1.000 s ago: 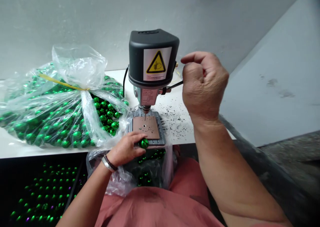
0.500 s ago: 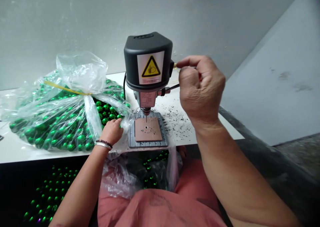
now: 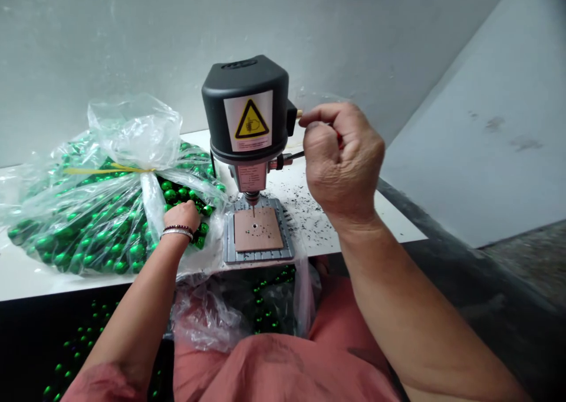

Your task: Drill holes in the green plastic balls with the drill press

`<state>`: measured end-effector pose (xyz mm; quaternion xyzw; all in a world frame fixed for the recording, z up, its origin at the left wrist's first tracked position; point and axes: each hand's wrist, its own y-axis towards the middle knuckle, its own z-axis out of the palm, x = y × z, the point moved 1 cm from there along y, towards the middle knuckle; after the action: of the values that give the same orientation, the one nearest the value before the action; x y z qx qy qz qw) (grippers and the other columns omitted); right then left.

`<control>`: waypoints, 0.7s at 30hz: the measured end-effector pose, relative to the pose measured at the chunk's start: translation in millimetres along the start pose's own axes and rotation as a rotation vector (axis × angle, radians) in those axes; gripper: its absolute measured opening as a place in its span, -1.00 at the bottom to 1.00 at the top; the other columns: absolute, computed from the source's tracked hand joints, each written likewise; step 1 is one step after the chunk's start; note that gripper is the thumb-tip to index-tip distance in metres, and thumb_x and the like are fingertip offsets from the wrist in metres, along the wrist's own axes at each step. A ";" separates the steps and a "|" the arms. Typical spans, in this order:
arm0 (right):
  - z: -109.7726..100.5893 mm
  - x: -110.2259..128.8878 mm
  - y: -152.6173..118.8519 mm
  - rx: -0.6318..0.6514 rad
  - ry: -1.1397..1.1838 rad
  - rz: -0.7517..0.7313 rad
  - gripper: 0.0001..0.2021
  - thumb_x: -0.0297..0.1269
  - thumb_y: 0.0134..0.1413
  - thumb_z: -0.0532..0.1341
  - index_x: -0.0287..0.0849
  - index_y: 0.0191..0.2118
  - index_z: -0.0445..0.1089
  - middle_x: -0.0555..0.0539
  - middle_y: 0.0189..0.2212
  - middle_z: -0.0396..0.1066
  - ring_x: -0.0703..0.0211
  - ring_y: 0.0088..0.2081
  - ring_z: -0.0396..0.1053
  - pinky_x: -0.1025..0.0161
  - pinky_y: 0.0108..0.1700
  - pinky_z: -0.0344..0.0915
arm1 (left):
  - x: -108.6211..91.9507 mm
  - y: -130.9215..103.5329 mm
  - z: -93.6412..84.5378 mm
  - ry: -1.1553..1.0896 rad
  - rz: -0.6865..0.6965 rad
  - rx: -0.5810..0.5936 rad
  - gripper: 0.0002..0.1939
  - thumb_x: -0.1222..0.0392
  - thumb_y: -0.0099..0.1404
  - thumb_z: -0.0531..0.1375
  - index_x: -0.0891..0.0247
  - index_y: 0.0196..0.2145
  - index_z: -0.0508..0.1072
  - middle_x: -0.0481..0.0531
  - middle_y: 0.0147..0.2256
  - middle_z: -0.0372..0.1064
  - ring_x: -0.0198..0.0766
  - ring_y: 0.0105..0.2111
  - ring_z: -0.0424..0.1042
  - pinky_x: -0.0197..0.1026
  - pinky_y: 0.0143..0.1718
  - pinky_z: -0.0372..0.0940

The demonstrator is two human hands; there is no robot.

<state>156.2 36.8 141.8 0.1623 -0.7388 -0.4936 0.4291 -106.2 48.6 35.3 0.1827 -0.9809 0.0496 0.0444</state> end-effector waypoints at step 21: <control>-1.7 -0.6 -2.2 0.037 0.039 0.021 -0.82 -0.27 0.12 0.00 -0.16 -0.41 0.28 0.07 -0.51 0.31 0.40 -0.48 0.24 0.36 -0.35 0.24 | -48.4 -66.8 16.4 -1.453 0.303 0.414 -0.43 0.09 0.05 0.24 0.24 0.01 0.20 -0.12 -0.53 0.24 -0.43 -0.61 0.24 -0.38 -0.65 0.08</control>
<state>157.5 35.1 139.8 0.1719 -0.7410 -0.4720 0.4457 -38.1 1.8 19.3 0.0377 -0.7487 0.1054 -0.6534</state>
